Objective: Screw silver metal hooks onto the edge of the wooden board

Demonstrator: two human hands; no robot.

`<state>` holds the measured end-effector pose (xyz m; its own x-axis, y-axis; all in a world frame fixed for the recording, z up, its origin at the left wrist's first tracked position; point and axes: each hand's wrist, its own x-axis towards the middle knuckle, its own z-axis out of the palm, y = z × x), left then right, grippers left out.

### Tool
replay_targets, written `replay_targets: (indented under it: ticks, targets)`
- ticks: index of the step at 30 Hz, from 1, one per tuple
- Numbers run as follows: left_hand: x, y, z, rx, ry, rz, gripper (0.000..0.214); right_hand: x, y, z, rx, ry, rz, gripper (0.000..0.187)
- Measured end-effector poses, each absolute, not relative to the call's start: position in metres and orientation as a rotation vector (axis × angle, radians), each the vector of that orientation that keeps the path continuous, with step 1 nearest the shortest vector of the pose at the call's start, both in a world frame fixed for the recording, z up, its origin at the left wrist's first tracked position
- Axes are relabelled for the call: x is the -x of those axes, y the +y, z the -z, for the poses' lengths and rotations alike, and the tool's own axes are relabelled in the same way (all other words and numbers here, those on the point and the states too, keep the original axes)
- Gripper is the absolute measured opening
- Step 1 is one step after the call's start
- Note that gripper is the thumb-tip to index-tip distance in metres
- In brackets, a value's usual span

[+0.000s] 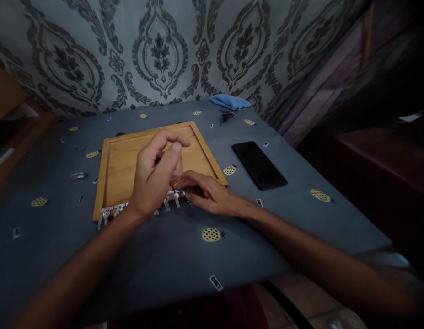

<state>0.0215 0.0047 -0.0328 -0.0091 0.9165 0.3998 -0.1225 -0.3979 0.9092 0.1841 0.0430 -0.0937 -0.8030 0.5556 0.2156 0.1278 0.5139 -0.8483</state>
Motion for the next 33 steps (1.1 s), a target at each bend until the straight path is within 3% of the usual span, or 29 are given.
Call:
replay_targets:
  ticks: [5,10,16,22,28,33]
  targets:
    - [-0.019,0.012,0.028,-1.508,0.769,-1.190,0.012,-0.185,0.045,0.097,0.519,-2.330,-1.115,0.029]
    - [-0.012,0.024,0.024,-1.496,0.689,-1.062,0.012,-0.186,0.045,0.097,0.539,-2.348,-1.081,0.030]
    - [-0.012,0.025,0.024,-1.468,0.687,-1.090,0.014,-0.185,0.044,0.095,0.554,-2.355,-1.069,0.029]
    - [-0.010,0.020,0.022,-1.426,0.708,-1.200,0.012,-0.192,0.043,0.095,0.627,-2.245,-1.261,0.041]
    - [-0.015,0.014,0.015,-1.301,0.733,-1.488,0.009,-0.202,0.045,0.101,0.671,-2.107,-1.317,0.037]
    - [-0.027,0.012,0.021,-1.293,0.719,-1.481,0.008,-0.202,0.046,0.102,0.681,-2.102,-1.277,0.036]
